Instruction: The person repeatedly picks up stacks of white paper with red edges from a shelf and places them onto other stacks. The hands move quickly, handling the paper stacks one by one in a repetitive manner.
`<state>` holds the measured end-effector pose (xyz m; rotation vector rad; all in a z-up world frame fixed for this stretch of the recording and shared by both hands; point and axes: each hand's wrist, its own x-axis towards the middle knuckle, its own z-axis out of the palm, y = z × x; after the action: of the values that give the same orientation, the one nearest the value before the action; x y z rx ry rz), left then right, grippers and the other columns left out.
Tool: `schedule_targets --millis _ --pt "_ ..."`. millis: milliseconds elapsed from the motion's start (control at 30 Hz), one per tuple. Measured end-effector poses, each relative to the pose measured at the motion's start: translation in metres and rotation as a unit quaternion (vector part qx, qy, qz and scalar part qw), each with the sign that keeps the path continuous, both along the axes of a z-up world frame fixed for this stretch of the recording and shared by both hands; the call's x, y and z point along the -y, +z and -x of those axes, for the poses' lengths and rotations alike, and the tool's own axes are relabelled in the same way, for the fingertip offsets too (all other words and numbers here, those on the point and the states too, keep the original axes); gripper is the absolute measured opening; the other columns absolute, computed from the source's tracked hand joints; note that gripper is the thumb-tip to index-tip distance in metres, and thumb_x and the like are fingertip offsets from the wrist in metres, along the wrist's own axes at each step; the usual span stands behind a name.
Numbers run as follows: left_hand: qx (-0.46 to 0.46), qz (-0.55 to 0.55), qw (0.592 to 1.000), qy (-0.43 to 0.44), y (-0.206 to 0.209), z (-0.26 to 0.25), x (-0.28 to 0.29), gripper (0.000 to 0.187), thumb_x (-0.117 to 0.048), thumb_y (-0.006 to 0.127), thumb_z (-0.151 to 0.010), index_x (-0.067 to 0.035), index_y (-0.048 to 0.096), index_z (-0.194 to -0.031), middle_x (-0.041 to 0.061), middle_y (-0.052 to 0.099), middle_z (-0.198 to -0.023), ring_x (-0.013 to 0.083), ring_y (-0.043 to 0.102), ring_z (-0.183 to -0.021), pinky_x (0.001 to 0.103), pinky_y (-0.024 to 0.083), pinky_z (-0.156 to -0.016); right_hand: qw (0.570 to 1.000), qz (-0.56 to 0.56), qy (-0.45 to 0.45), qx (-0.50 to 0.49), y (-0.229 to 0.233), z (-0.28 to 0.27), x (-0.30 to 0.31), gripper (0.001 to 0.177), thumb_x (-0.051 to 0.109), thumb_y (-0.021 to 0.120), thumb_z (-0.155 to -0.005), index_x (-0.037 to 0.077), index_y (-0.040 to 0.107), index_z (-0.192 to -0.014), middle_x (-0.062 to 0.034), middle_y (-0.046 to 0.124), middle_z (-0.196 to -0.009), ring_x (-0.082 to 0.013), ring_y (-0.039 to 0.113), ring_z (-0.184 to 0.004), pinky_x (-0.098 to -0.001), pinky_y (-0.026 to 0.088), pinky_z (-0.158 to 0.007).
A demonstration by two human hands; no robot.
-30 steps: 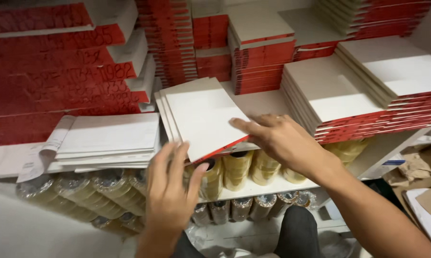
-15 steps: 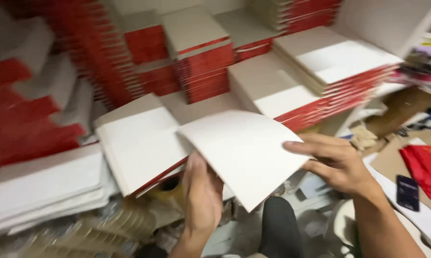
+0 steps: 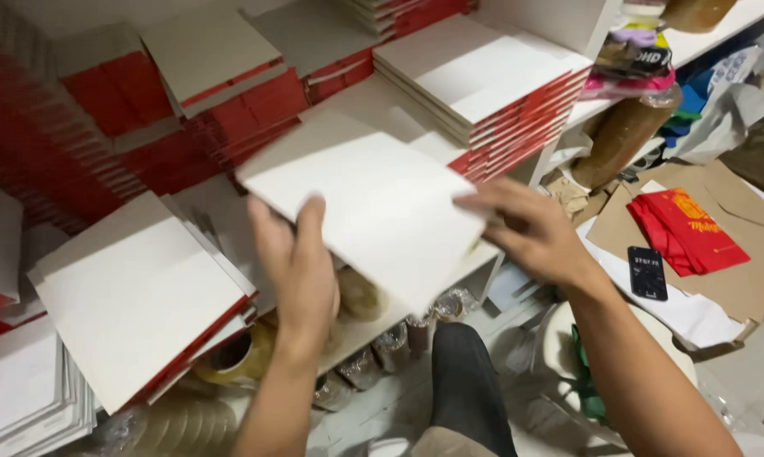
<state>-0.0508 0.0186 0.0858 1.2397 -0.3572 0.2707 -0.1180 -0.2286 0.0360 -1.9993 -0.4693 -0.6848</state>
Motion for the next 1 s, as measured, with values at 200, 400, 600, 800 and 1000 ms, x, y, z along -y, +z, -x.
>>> schedule_targets --millis 200,400,600,800,1000 --pt "0.03 -0.075 0.995 0.053 -0.019 -0.072 0.031 0.047 -0.011 0.06 -0.096 0.006 0.041 -0.136 0.017 0.049 -0.123 0.0237 0.048 -0.119 0.048 0.041 -0.105 0.984 0.068 -0.156 0.044 0.001 -0.026 -0.005 0.045 -0.01 0.066 -0.086 0.004 0.072 -0.128 -0.0169 0.073 -0.116 -0.0387 0.071 -0.102 -0.0457 0.054 -0.09" --pt "-0.055 -0.186 0.972 0.131 -0.022 -0.09 0.044 0.07 -0.017 0.061 -0.097 0.011 0.027 -0.151 0.029 0.044 -0.14 0.0424 0.046 -0.139 0.05 0.038 -0.114 0.959 0.135 -0.24 0.065 -0.025 -0.036 0.023 0.048 -0.006 0.069 -0.085 0.009 0.072 -0.13 -0.0138 0.072 -0.112 -0.0358 0.072 -0.093 -0.0463 0.057 -0.084" --pt "-0.105 -0.199 0.965 0.133 -0.037 -0.108 0.041 0.081 -0.02 0.059 -0.097 0.007 0.013 -0.157 0.033 0.025 -0.157 0.0467 0.027 -0.149 0.053 0.021 -0.122 0.902 0.239 -0.296 0.202 0.003 -0.052 0.06 0.078 0.0 0.084 -0.083 0.004 0.051 -0.154 -0.0248 0.046 -0.141 -0.0464 0.05 -0.126 -0.0539 0.04 -0.109" --pt "-0.165 -0.372 0.909 0.091 -0.024 -0.108 0.043 0.086 -0.037 0.057 -0.091 -0.004 0.014 -0.158 0.027 0.016 -0.16 0.0503 0.024 -0.139 0.064 0.025 -0.111 0.867 0.439 -0.235 0.038 0.05 -0.062 0.063 0.114 0.041 0.085 -0.079 0.023 0.016 -0.167 -0.0207 -0.004 -0.17 -0.0431 0.012 -0.156 -0.0729 0.02 -0.12" --pt "-0.195 -0.375 0.906 0.009 0.02 -0.065 0.021 0.091 -0.049 0.051 -0.097 -0.013 0.001 -0.163 0.021 -0.018 -0.169 0.052 -0.005 -0.153 0.062 0.017 -0.121 0.845 0.511 -0.153 -0.024 0.09 -0.08 0.053 0.092 0.025 0.074 -0.08 0.019 0.028 -0.161 -0.0306 0.015 -0.166 -0.0438 0.041 -0.138 -0.0627 0.01 -0.119"
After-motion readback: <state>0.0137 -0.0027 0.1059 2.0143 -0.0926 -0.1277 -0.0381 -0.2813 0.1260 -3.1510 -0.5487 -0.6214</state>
